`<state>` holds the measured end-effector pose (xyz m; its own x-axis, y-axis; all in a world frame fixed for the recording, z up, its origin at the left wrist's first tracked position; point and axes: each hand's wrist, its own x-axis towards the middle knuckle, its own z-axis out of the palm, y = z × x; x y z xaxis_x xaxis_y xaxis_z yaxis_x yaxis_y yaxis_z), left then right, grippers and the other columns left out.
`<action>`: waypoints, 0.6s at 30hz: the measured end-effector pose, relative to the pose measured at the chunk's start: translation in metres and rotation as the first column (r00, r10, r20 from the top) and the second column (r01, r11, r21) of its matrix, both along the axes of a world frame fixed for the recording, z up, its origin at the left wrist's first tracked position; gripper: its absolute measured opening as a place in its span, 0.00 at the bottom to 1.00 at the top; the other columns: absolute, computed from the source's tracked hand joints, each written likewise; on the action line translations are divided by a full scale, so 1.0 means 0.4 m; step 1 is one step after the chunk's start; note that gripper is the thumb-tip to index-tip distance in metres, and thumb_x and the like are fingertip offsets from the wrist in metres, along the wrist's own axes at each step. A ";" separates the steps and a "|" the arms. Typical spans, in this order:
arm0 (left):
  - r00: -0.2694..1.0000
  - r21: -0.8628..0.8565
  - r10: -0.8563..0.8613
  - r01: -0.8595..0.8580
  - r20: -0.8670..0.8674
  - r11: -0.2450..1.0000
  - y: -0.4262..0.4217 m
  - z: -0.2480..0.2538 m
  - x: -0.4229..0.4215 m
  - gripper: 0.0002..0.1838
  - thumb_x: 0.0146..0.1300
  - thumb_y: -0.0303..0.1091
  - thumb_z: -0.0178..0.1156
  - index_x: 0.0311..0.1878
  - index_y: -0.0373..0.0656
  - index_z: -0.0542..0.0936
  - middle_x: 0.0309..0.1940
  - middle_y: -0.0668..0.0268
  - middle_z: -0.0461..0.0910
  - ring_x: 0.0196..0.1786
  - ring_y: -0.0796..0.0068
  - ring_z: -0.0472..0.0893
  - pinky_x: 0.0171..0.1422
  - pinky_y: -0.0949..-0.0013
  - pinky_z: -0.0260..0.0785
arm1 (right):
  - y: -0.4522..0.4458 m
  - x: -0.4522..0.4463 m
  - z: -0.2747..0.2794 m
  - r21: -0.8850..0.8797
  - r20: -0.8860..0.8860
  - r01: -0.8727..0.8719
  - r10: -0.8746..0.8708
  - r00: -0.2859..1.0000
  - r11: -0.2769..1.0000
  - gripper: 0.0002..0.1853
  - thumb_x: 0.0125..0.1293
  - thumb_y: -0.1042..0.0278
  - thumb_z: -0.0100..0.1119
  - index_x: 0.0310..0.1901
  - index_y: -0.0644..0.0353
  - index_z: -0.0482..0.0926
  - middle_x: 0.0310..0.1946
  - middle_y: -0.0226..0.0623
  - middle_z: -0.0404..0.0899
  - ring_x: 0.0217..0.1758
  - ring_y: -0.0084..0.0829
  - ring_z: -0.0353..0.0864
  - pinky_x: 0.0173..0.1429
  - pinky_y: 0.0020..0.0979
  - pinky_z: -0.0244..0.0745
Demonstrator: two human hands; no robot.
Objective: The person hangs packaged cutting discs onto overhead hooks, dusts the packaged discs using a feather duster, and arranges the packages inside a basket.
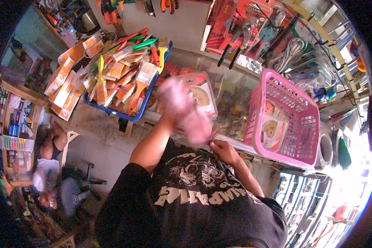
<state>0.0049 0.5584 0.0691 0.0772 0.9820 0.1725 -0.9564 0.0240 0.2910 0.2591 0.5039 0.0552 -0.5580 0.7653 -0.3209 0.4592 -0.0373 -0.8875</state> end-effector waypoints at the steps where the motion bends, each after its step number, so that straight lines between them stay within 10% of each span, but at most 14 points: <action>1: 1.000 0.000 0.003 -0.003 -0.005 1.000 0.002 -0.003 0.000 0.30 0.65 0.55 0.41 0.62 0.44 0.63 0.57 0.61 0.68 0.59 0.62 0.67 0.67 0.61 0.55 | -0.003 0.003 0.006 0.006 0.004 -0.027 0.027 1.000 1.000 0.22 0.68 0.46 0.43 0.29 0.60 0.70 0.17 0.31 0.67 0.19 0.23 0.64 0.24 0.28 0.59; 3: 1.000 -0.033 0.003 -0.004 -0.020 0.999 -0.003 0.023 0.008 0.30 0.64 0.55 0.41 0.62 0.44 0.63 0.57 0.61 0.68 0.58 0.62 0.68 0.66 0.61 0.56 | 0.010 0.003 0.022 -0.164 0.017 0.093 -0.091 0.996 0.982 0.23 0.67 0.48 0.45 0.32 0.65 0.71 0.23 0.40 0.71 0.28 0.32 0.70 0.37 0.37 0.67; 4: 0.999 -0.090 -0.021 0.017 -0.047 0.996 -0.010 0.035 0.010 0.31 0.61 0.56 0.45 0.61 0.44 0.64 0.55 0.62 0.69 0.57 0.62 0.69 0.64 0.61 0.59 | 0.007 -0.009 0.030 -0.496 -0.171 0.247 -0.373 0.912 0.833 0.21 0.68 0.48 0.44 0.27 0.57 0.70 0.15 0.26 0.65 0.14 0.18 0.61 0.17 0.24 0.55; 6: 0.997 -0.104 -0.077 0.077 0.004 0.992 -0.021 0.056 0.015 0.33 0.59 0.58 0.47 0.60 0.43 0.66 0.54 0.62 0.70 0.56 0.62 0.70 0.62 0.59 0.62 | 0.006 -0.010 0.012 -0.081 -0.105 0.047 -0.056 0.993 0.996 0.21 0.69 0.48 0.43 0.27 0.56 0.69 0.14 0.26 0.64 0.12 0.20 0.60 0.16 0.23 0.55; 9: 0.959 0.043 -0.194 0.189 0.205 0.981 -0.013 0.029 0.010 0.34 0.61 0.61 0.39 0.61 0.44 0.65 0.56 0.60 0.70 0.58 0.60 0.69 0.63 0.55 0.60 | -0.012 -0.028 -0.020 0.073 -0.148 -0.004 0.014 0.989 0.997 0.22 0.70 0.48 0.40 0.25 0.56 0.66 0.12 0.26 0.62 0.12 0.19 0.59 0.16 0.24 0.54; 12: 0.975 0.020 -0.171 0.170 0.143 0.985 -0.018 0.025 0.005 0.35 0.62 0.62 0.37 0.62 0.44 0.64 0.57 0.60 0.69 0.59 0.60 0.69 0.64 0.54 0.59 | -0.014 -0.053 0.054 -0.303 -0.115 0.297 -0.345 0.932 0.905 0.23 0.70 0.49 0.40 0.23 0.58 0.66 0.13 0.25 0.62 0.16 0.18 0.60 0.20 0.25 0.55; 15: 0.987 -0.026 -0.133 0.136 0.088 0.990 -0.019 0.022 0.004 0.35 0.63 0.63 0.35 0.63 0.44 0.63 0.58 0.59 0.68 0.59 0.60 0.69 0.64 0.54 0.59 | -0.015 -0.028 0.035 -0.016 -0.028 -0.146 0.146 0.989 0.989 0.23 0.70 0.48 0.39 0.24 0.58 0.66 0.13 0.27 0.63 0.13 0.20 0.61 0.17 0.25 0.57; 18: 0.989 0.014 -0.123 0.122 0.077 0.992 -0.011 0.017 0.002 0.36 0.63 0.63 0.34 0.64 0.45 0.62 0.58 0.59 0.67 0.59 0.61 0.68 0.64 0.54 0.59 | -0.018 -0.031 0.035 -0.085 -0.025 0.132 -0.134 0.991 0.988 0.23 0.69 0.46 0.39 0.26 0.58 0.66 0.13 0.28 0.63 0.14 0.20 0.62 0.19 0.25 0.59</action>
<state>0.0058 0.5540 0.0757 0.1826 0.9642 0.1921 -0.9662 0.1399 0.2164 0.2468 0.4968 0.0694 -0.4638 0.8046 -0.3708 0.4177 -0.1706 -0.8924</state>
